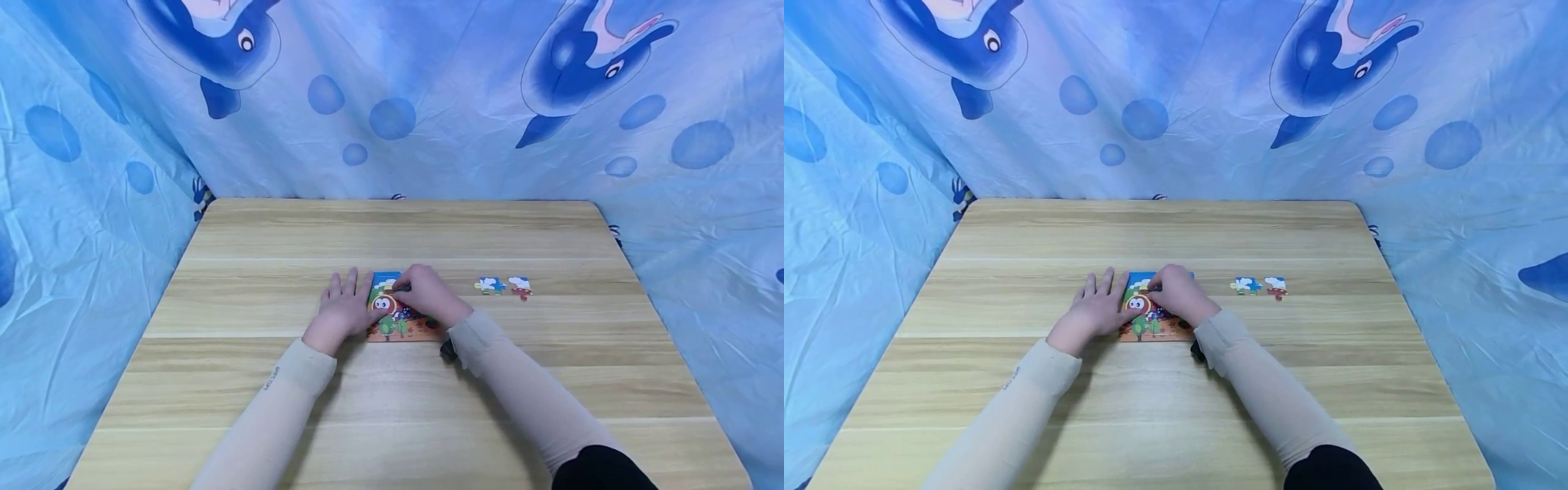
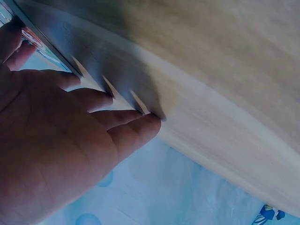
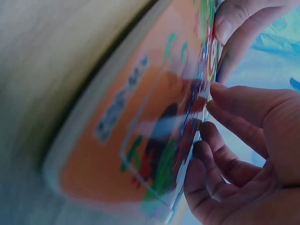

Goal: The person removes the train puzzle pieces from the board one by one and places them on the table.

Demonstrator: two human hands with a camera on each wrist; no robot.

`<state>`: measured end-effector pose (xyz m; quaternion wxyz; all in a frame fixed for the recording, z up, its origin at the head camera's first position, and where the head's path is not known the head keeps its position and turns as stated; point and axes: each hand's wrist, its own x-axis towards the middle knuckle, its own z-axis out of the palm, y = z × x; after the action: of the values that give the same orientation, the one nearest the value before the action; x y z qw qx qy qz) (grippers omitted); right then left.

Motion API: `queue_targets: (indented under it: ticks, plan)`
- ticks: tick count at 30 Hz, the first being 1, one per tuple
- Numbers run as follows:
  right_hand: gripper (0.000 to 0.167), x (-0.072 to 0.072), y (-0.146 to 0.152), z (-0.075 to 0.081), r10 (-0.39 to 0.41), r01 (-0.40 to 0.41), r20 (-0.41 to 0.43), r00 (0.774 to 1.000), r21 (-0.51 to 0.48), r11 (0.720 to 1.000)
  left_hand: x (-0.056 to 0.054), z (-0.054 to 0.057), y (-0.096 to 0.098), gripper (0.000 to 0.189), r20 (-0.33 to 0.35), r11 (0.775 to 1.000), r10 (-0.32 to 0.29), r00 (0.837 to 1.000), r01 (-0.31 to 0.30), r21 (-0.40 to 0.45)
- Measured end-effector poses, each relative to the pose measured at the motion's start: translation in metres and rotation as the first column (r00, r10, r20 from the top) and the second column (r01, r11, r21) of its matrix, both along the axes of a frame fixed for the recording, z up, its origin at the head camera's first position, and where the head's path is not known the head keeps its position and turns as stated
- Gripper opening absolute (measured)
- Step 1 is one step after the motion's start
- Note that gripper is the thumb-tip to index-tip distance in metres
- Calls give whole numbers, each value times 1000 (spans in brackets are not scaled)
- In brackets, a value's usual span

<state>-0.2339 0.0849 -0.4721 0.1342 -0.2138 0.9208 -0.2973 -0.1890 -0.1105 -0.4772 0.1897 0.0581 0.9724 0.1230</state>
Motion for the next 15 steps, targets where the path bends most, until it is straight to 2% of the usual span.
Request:
queue_targets:
  ticks: [3, 5, 6, 9, 12, 14, 15]
  plan:
    - [18, 1, -4, 4, 0, 0, 7, 1000, 20, 1000, 0, 4, 1, 91, 13, 1000, 0, 1000, 0, -25]
    - [18, 2, -6, 6, -8, 8, 12, 1000, 27, 1000, -3, -3, 0, 90, 23, 999, 2, 1000, -1, -41]
    - [17, 3, -7, 8, -13, 13, 18, 1000, 26, 1000, -4, -3, 0, 89, 33, 999, 4, 999, -2, -55]
    - [17, 4, -10, 10, -27, 26, 29, 999, 25, 999, -10, -18, -3, 93, 22, 999, 3, 1000, -2, -51]
    - [16, 6, -13, 11, -36, 36, 31, 999, 25, 999, -13, -26, -4, 94, 13, 999, 1, 1000, 0, -48]
    - [15, 6, -14, 11, -43, 43, 29, 999, 29, 999, -13, -26, -4, 93, 17, 998, 3, 1000, -2, -56]
    - [14, 6, -14, 10, -47, 47, 26, 999, 30, 998, -10, -21, -3, 92, 20, 998, 4, 1000, -2, -57]
